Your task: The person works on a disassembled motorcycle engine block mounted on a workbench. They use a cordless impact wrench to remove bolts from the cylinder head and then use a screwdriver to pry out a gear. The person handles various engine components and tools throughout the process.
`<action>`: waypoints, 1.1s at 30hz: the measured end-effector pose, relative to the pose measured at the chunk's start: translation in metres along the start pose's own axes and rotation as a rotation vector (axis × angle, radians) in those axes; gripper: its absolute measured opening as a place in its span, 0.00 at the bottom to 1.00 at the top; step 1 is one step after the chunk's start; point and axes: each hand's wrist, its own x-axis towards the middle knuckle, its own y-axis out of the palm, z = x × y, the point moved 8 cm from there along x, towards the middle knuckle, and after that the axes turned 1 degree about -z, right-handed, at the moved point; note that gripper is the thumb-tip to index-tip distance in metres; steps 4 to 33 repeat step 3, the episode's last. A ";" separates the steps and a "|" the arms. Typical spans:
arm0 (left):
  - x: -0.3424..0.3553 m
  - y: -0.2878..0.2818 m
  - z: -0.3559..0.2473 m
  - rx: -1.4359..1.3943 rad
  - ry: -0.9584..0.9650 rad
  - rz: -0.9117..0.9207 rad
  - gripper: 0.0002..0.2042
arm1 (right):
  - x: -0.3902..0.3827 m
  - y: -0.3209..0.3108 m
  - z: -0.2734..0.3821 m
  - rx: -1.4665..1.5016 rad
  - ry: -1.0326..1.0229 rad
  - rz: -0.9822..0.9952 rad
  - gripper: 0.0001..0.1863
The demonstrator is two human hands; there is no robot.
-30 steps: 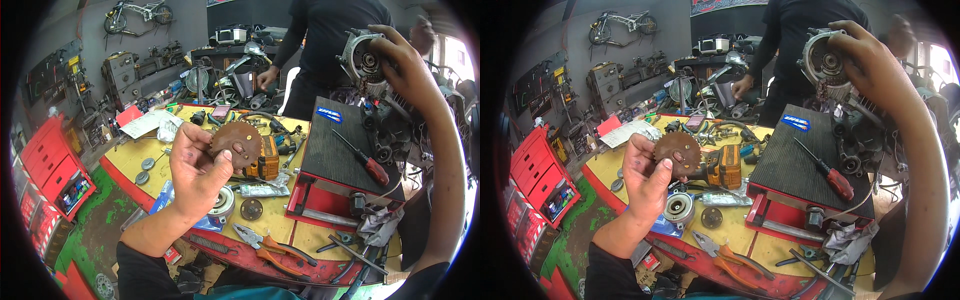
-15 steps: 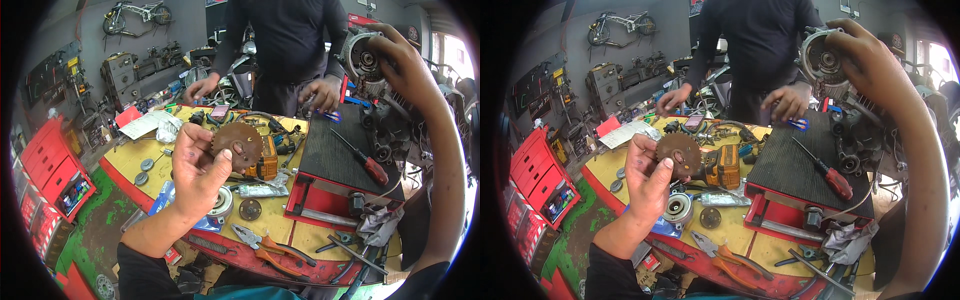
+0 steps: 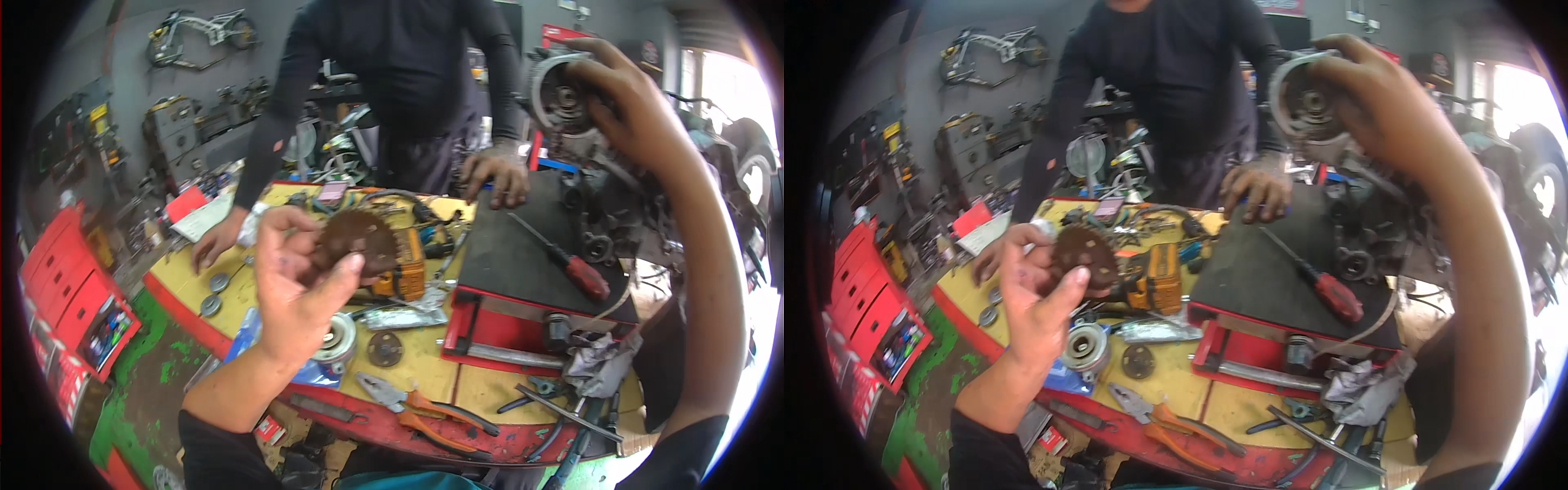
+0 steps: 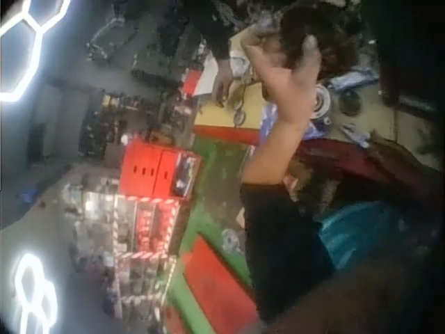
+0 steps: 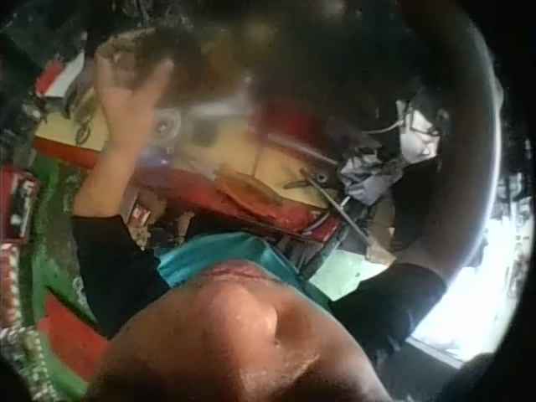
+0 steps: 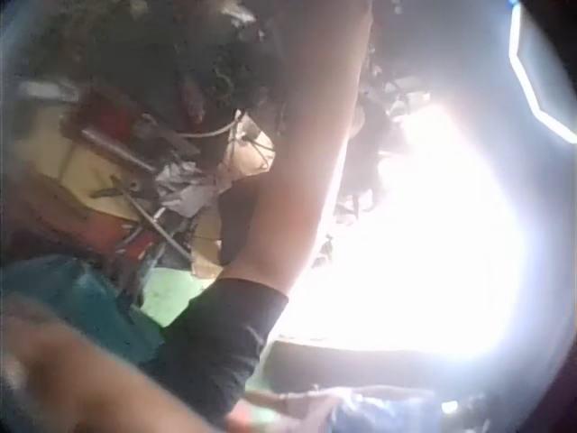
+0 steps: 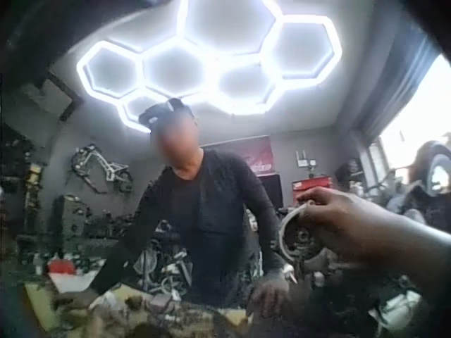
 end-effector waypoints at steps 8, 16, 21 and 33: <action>0.003 0.000 -0.003 -0.009 0.025 0.044 0.28 | -0.001 -0.002 0.001 0.029 0.009 -0.010 0.24; 0.003 0.000 -0.003 -0.009 0.025 0.044 0.28 | -0.001 -0.002 0.001 0.029 0.009 -0.010 0.24; 0.003 0.000 -0.003 -0.009 0.025 0.044 0.28 | -0.001 -0.002 0.001 0.029 0.009 -0.010 0.24; 0.003 0.000 -0.003 -0.009 0.025 0.044 0.28 | -0.001 -0.002 0.001 0.029 0.009 -0.010 0.24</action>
